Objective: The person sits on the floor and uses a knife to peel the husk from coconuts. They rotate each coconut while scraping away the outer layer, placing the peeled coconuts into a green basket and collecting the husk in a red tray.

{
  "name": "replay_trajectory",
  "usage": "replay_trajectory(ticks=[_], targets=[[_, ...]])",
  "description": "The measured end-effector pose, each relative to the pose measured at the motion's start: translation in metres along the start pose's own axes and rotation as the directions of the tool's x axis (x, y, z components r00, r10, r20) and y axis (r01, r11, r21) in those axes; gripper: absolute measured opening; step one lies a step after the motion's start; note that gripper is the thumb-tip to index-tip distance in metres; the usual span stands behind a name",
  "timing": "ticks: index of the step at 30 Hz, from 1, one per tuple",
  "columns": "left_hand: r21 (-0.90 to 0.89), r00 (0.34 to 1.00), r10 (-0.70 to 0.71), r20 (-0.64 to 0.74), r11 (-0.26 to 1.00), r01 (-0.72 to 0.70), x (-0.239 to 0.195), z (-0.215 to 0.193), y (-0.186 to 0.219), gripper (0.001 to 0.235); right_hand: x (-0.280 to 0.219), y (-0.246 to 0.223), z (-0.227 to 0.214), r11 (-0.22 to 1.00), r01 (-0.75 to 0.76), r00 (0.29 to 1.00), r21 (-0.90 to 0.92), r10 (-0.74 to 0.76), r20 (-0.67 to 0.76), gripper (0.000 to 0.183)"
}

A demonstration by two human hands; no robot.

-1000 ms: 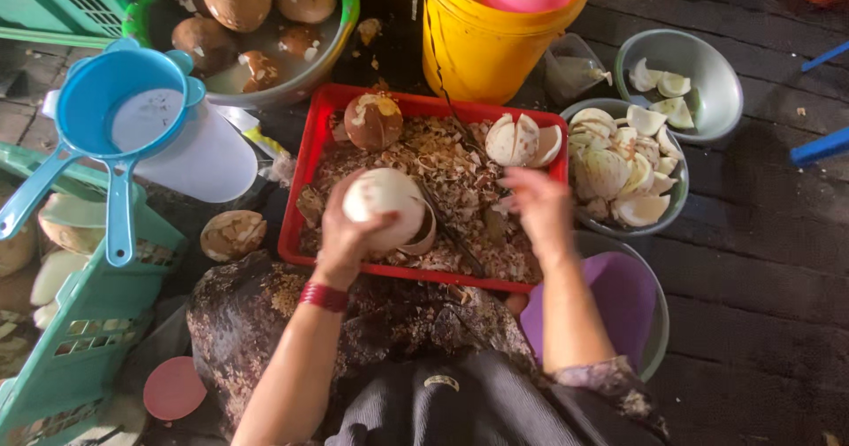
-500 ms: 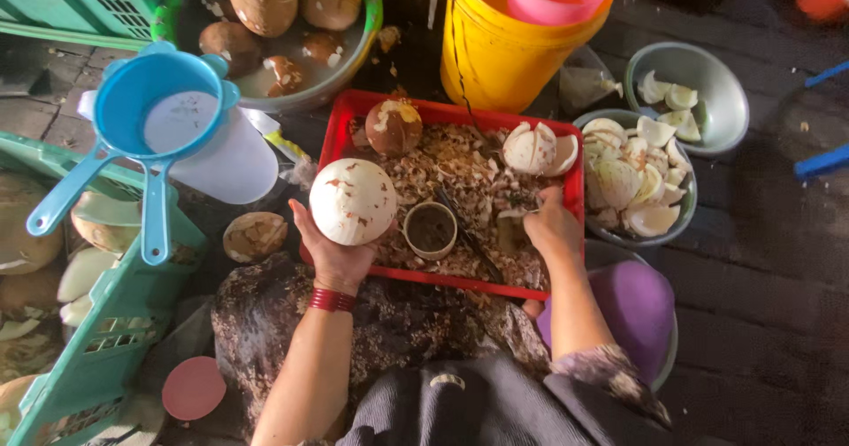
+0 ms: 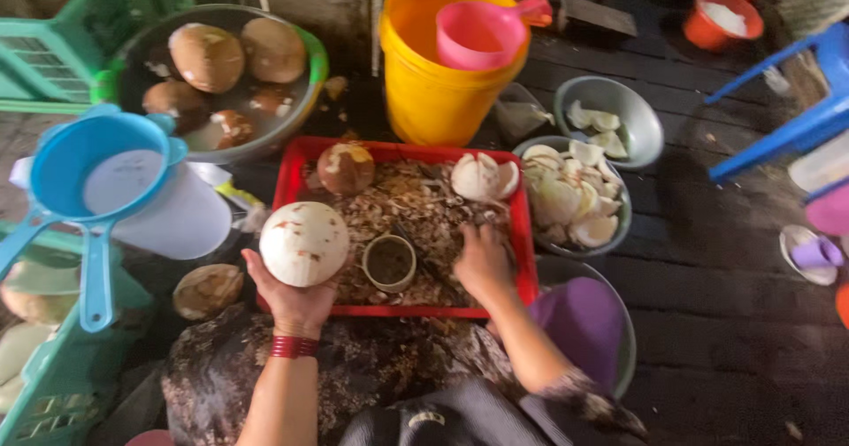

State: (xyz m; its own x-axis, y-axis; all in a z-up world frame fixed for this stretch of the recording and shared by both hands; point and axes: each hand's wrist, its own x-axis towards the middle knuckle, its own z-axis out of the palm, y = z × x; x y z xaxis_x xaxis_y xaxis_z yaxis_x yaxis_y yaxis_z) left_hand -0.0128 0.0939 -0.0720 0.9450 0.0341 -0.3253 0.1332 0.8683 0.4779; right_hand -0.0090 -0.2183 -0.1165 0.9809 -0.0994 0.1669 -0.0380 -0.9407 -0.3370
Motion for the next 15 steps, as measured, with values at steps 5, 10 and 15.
replay_trajectory(ticks=[5,10,15], targets=[[0.026,0.998,0.014,0.056,1.0,-0.015,0.0,0.004,0.0,0.089,0.01,0.008,0.015,0.983,-0.02,0.987,-0.18,0.049,0.155,0.075],[0.016,1.0,0.005,0.028,1.0,-0.005,0.0,-0.002,-0.003,0.09,0.025,0.036,0.022,0.991,-0.13,0.98,0.017,0.126,0.156,0.069],[-0.024,0.999,0.02,0.039,1.0,-0.019,0.0,-0.004,-0.001,0.09,0.037,0.037,0.014,0.957,-0.257,0.939,0.132,0.215,0.267,0.061]])
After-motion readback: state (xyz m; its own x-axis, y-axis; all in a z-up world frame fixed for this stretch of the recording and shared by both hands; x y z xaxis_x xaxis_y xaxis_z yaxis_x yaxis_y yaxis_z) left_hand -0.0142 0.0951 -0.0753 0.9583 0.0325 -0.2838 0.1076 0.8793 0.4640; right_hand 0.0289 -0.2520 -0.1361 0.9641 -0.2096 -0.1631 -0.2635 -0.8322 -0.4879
